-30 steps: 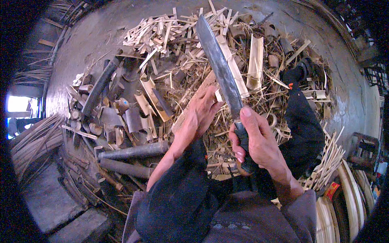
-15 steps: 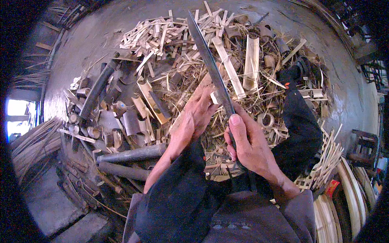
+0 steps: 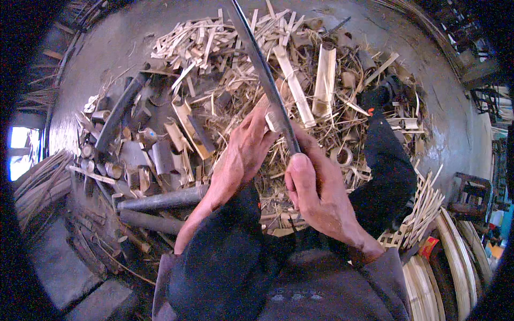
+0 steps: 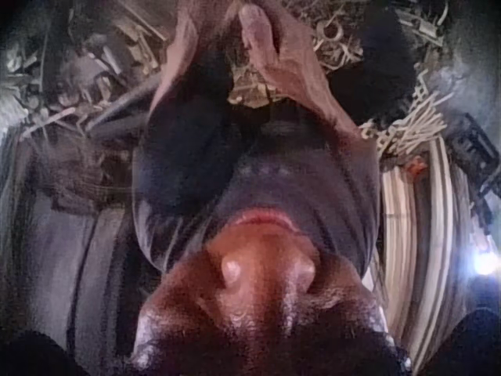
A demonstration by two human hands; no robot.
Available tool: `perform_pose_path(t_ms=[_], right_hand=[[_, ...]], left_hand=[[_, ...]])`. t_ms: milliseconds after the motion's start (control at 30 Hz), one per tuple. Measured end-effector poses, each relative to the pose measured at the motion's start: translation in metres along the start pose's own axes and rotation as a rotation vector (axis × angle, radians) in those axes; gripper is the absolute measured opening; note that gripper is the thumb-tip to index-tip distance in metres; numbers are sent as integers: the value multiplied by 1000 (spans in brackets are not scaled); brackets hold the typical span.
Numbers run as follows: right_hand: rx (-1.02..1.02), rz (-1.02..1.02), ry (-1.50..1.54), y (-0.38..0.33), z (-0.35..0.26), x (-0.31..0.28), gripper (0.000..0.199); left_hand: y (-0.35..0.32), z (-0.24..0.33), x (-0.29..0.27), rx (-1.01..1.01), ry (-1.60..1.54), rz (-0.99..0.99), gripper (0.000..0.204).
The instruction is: The person sits on the floor and uses a knife to shave thin strips from a piece of wood. They repeatedly hold the wood and pull the knife along its surface to create shavings, which accumulate on the floor.
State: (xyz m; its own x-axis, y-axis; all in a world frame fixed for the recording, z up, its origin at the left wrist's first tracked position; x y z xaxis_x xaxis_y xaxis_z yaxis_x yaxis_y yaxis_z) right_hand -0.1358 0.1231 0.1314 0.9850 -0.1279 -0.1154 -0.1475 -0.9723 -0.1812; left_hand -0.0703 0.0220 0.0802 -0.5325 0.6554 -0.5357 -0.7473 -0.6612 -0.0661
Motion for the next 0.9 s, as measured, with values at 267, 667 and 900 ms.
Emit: perform_pose_path(t_ms=[267,667,900], right_hand=[[27,15,39,1,10,11,50],[-26,39,-296,24,106,42,28],[517,10,-304,-7,333,31,60]], left_hand=[[-20,-26,-1,146,-135,100,55],[-59,-16,-47,-130,291,514,38],[-75,-50,-94,-314,205,577,46]])
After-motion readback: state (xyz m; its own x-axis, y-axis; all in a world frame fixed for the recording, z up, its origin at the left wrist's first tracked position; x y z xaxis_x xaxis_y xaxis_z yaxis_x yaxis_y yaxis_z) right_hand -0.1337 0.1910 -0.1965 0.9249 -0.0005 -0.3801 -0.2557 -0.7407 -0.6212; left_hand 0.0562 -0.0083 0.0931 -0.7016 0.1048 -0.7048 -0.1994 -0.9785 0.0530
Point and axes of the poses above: each hand's wrist, its own y-axis towards the middle knuckle, its own x-axis out of the palm, z = x × y, the point moved 9 cm from there along y, towards the middle knuckle, and after that the axes turned 6 degrees about -z, right-handed, at the moved point
